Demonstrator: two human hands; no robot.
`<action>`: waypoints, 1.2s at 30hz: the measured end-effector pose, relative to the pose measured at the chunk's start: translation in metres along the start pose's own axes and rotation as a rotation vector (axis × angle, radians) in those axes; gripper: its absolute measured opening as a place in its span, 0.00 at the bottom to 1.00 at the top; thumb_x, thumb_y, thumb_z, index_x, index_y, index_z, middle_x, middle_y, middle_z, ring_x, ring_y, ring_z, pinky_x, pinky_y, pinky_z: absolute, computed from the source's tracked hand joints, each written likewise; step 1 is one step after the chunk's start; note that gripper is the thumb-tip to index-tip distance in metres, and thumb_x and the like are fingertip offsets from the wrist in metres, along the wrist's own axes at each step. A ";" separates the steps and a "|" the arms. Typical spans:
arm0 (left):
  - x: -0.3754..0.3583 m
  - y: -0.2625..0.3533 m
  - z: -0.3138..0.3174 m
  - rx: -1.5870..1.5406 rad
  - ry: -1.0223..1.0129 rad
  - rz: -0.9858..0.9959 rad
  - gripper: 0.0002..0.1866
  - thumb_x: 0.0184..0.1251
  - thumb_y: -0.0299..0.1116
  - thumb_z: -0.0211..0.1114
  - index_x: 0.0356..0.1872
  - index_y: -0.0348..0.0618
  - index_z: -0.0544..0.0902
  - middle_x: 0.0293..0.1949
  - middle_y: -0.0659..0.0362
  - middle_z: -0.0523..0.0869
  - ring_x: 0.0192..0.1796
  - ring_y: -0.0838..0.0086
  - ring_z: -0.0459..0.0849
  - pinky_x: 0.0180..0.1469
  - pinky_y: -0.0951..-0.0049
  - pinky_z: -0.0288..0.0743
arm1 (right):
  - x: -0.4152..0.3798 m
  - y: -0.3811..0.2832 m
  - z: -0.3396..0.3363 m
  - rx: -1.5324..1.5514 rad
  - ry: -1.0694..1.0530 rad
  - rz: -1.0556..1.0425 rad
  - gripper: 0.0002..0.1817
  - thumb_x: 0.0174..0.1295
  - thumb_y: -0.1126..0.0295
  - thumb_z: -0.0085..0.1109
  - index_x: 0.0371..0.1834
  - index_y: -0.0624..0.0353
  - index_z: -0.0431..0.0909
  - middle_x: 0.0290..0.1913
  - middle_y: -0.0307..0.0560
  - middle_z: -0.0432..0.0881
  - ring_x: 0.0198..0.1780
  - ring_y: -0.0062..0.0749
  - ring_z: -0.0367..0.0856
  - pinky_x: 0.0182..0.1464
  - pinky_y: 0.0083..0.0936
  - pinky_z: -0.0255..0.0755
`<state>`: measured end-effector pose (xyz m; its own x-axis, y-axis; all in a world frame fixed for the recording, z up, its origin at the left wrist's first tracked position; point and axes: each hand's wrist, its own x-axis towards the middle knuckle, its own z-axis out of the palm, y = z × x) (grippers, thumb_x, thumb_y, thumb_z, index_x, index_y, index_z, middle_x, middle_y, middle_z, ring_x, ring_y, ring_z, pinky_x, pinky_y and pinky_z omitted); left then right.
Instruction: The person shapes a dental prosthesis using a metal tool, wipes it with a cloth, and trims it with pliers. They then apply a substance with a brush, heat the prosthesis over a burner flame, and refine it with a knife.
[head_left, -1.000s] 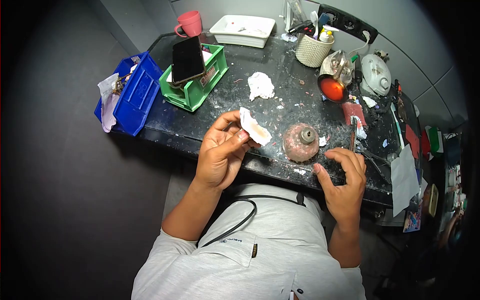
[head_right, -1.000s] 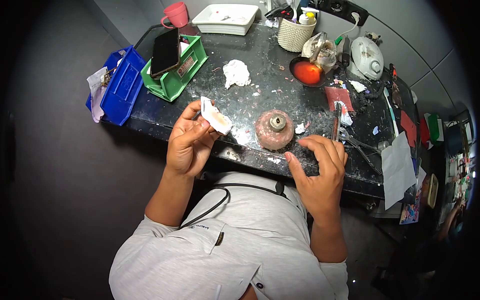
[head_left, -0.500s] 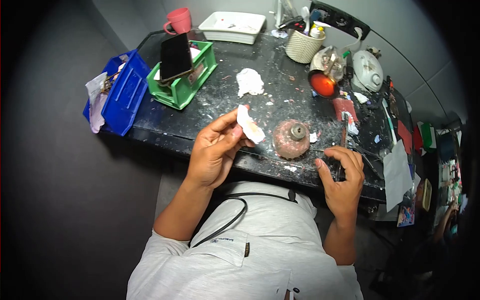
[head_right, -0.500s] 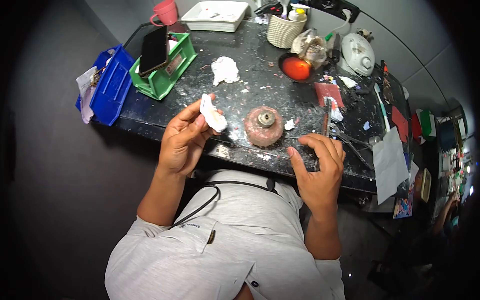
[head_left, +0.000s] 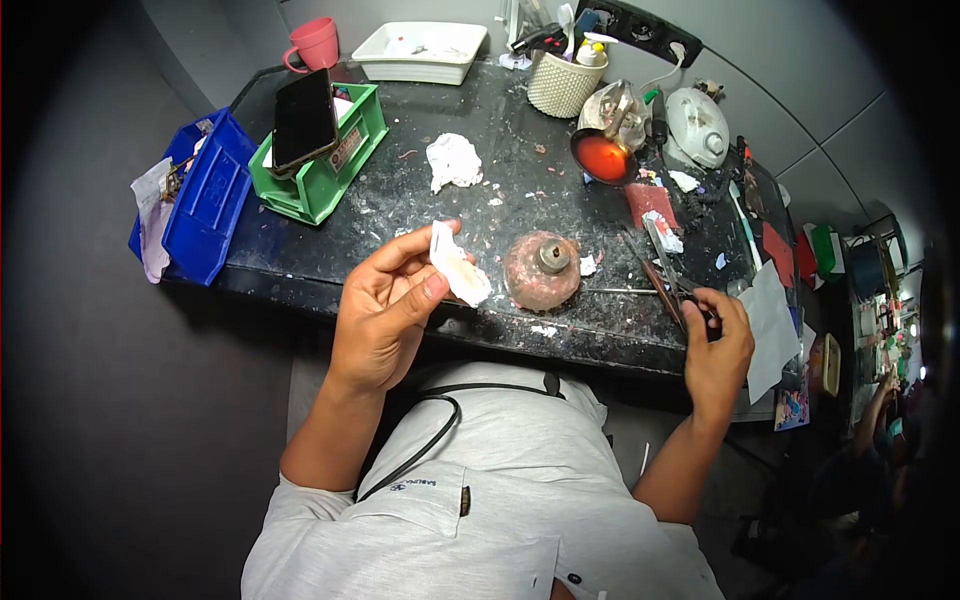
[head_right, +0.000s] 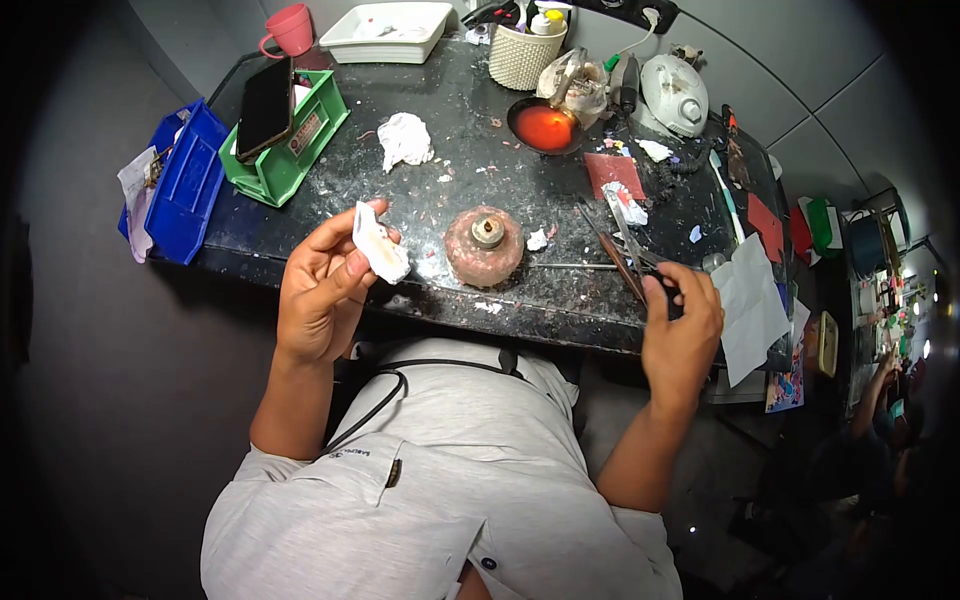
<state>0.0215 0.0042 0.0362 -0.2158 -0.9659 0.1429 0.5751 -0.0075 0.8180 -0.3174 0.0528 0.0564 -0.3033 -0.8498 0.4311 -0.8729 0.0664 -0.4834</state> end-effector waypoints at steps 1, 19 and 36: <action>-0.001 0.000 0.001 0.004 -0.009 0.020 0.27 0.73 0.27 0.67 0.68 0.26 0.71 0.53 0.46 0.86 0.55 0.68 0.86 0.62 0.67 0.79 | 0.002 0.006 -0.001 0.000 -0.001 -0.002 0.10 0.61 0.73 0.70 0.44 0.63 0.85 0.38 0.47 0.84 0.38 0.37 0.81 0.43 0.30 0.73; -0.017 0.007 0.020 0.113 -0.102 0.180 0.24 0.67 0.16 0.68 0.64 0.25 0.74 0.52 0.48 0.85 0.57 0.67 0.87 0.63 0.68 0.81 | 0.011 0.029 0.013 0.332 0.107 0.100 0.04 0.75 0.76 0.54 0.45 0.65 0.78 0.38 0.44 0.81 0.42 0.29 0.80 0.49 0.28 0.74; -0.025 -0.002 0.033 0.098 -0.238 0.045 0.23 0.64 0.15 0.70 0.61 0.22 0.77 0.51 0.47 0.86 0.51 0.70 0.88 0.55 0.71 0.83 | -0.023 -0.115 0.008 0.835 -0.213 -0.633 0.09 0.66 0.77 0.68 0.45 0.71 0.81 0.42 0.61 0.88 0.46 0.45 0.90 0.51 0.33 0.85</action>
<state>-0.0004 0.0371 0.0490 -0.3781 -0.8763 0.2985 0.5116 0.0709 0.8563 -0.2069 0.0601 0.0957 0.2566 -0.6832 0.6837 -0.2858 -0.7293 -0.6216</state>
